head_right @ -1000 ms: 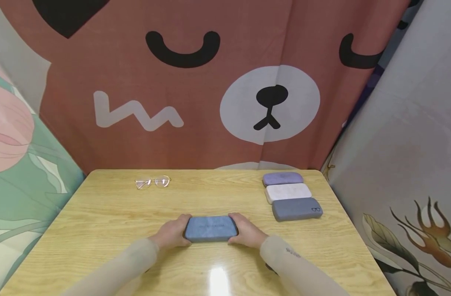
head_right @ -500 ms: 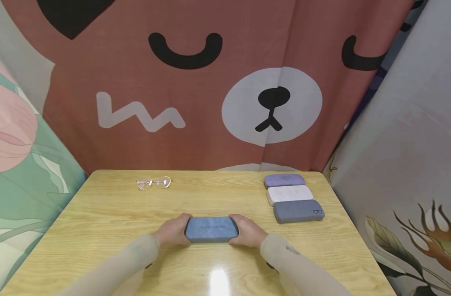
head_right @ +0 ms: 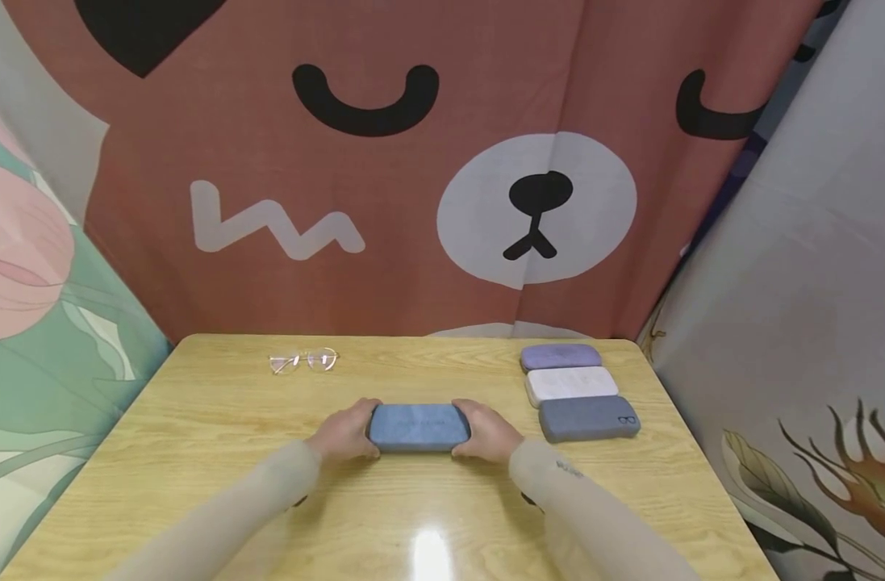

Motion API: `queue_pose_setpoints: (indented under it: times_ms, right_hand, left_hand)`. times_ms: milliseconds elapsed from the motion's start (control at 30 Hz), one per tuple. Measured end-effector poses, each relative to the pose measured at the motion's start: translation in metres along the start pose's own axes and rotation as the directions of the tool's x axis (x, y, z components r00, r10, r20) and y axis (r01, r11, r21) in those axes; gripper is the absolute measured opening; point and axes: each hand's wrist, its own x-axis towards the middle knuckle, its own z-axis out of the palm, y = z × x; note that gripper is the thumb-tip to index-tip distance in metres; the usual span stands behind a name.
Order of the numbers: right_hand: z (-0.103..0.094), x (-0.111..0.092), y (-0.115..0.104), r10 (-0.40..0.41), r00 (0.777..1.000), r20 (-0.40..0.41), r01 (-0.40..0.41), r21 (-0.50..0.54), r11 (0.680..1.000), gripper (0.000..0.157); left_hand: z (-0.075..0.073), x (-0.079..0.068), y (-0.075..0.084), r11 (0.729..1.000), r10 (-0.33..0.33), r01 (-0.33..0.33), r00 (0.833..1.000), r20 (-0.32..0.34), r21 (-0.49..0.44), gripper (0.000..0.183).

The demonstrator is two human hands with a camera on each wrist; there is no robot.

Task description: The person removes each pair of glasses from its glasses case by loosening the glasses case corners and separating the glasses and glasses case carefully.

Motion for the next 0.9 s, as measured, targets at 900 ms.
queue_pose_setpoints:
  times_ms: [900]
  right_hand:
    - [-0.028,0.058,0.026,0.010,0.997,-0.082,-0.013,-0.033,0.999,0.080]
  left_hand:
    - [-0.017,0.071,-0.009,0.995,-0.057,0.063,0.995,-0.078,0.075,0.078]
